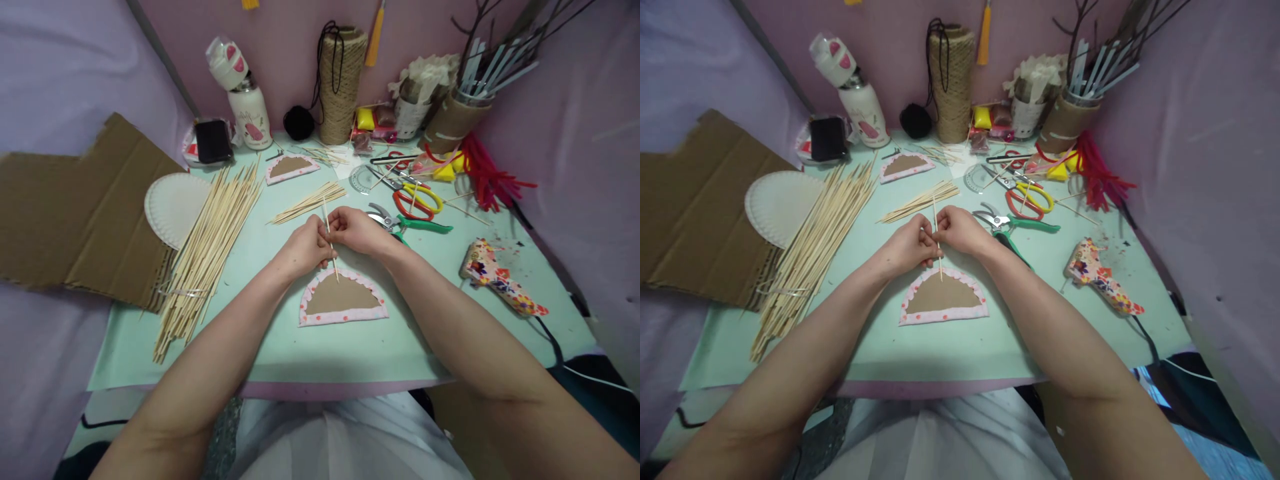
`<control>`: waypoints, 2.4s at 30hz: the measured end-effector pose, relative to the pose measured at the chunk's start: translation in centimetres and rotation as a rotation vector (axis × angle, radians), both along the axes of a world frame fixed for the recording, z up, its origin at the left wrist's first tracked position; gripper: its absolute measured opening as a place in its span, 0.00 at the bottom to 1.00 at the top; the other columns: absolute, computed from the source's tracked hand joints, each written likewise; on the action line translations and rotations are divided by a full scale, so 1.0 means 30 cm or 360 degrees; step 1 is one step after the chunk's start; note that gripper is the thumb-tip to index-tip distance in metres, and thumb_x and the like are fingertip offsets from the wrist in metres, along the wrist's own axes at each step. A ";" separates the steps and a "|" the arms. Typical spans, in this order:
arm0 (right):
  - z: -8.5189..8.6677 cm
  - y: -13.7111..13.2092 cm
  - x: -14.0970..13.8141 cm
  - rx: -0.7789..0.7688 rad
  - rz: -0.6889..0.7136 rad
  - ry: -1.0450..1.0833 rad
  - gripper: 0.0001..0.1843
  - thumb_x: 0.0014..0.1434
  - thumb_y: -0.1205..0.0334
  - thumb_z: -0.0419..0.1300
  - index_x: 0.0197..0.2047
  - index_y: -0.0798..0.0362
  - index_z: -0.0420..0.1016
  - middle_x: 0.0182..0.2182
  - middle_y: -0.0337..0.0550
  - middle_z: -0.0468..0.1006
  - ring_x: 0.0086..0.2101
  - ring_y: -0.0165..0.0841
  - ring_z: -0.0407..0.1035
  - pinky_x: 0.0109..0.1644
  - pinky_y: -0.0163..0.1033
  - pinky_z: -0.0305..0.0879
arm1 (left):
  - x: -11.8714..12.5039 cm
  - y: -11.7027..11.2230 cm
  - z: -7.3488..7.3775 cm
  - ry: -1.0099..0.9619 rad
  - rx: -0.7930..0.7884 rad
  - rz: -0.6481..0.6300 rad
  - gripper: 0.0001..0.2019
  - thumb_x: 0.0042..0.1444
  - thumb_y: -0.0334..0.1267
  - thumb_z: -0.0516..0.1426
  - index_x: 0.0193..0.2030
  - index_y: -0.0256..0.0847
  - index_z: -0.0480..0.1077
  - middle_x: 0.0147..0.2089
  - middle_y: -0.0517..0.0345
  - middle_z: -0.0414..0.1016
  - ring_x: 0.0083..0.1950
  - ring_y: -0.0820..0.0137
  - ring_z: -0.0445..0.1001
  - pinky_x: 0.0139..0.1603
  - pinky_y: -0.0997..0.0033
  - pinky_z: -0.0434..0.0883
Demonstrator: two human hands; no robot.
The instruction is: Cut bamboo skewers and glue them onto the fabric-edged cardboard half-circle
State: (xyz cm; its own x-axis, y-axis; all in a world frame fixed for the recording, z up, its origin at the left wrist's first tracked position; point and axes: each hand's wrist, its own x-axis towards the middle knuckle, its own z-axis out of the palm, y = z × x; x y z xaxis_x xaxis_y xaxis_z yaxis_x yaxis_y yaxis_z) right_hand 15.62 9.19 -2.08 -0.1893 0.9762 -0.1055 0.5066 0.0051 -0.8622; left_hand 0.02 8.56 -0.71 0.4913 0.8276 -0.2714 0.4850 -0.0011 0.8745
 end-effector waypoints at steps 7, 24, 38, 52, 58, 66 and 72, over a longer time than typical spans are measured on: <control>0.014 -0.006 -0.004 -0.0003 -0.0022 -0.0014 0.09 0.46 0.70 0.61 0.32 0.54 0.67 0.24 0.34 0.74 0.26 0.27 0.67 0.30 0.32 0.59 | 0.001 0.002 -0.008 0.0001 0.0012 -0.0008 0.18 0.46 0.27 0.59 0.35 0.44 0.52 0.20 0.69 0.71 0.21 0.73 0.71 0.22 0.77 0.63; 0.011 -0.005 -0.003 0.0027 -0.0007 -0.0060 0.08 0.48 0.70 0.61 0.33 0.54 0.67 0.25 0.35 0.75 0.27 0.28 0.67 0.30 0.32 0.58 | 0.002 0.001 -0.008 0.0020 0.0056 -0.0012 0.18 0.46 0.27 0.59 0.34 0.44 0.52 0.20 0.69 0.70 0.21 0.74 0.71 0.23 0.77 0.63; 0.010 -0.003 -0.001 0.0029 0.0013 -0.0078 0.07 0.48 0.68 0.61 0.32 0.53 0.67 0.25 0.35 0.75 0.27 0.28 0.67 0.30 0.32 0.58 | 0.002 -0.003 -0.008 -0.0005 0.0036 0.0013 0.18 0.46 0.26 0.59 0.34 0.44 0.52 0.19 0.69 0.70 0.21 0.74 0.71 0.23 0.77 0.63; 0.021 -0.007 -0.003 0.0024 0.0010 -0.0111 0.07 0.48 0.69 0.61 0.33 0.54 0.67 0.26 0.35 0.75 0.27 0.28 0.67 0.30 0.32 0.58 | 0.000 -0.004 -0.008 -0.0003 0.0059 0.0005 0.18 0.46 0.27 0.59 0.34 0.44 0.52 0.20 0.68 0.70 0.21 0.73 0.71 0.23 0.77 0.63; 0.026 -0.010 -0.005 0.0018 0.0005 -0.0130 0.07 0.48 0.69 0.61 0.32 0.53 0.67 0.26 0.35 0.75 0.27 0.28 0.67 0.30 0.32 0.57 | 0.001 -0.006 -0.004 0.0022 0.0057 0.0006 0.17 0.46 0.27 0.59 0.34 0.44 0.52 0.20 0.69 0.70 0.21 0.73 0.71 0.23 0.77 0.64; 0.023 -0.010 -0.005 0.0017 0.0006 -0.0101 0.07 0.48 0.69 0.61 0.33 0.54 0.68 0.25 0.35 0.74 0.27 0.28 0.67 0.30 0.32 0.57 | 0.000 -0.006 -0.007 -0.0013 0.0049 0.0009 0.18 0.47 0.26 0.59 0.34 0.44 0.52 0.20 0.70 0.69 0.21 0.74 0.71 0.22 0.78 0.63; 0.015 -0.007 0.000 0.0035 0.0031 -0.0094 0.08 0.48 0.69 0.61 0.34 0.54 0.68 0.26 0.35 0.75 0.28 0.28 0.67 0.30 0.32 0.58 | -0.005 -0.010 -0.001 -0.0112 -0.0032 0.0031 0.17 0.48 0.26 0.59 0.35 0.44 0.53 0.21 0.69 0.70 0.21 0.75 0.71 0.23 0.77 0.65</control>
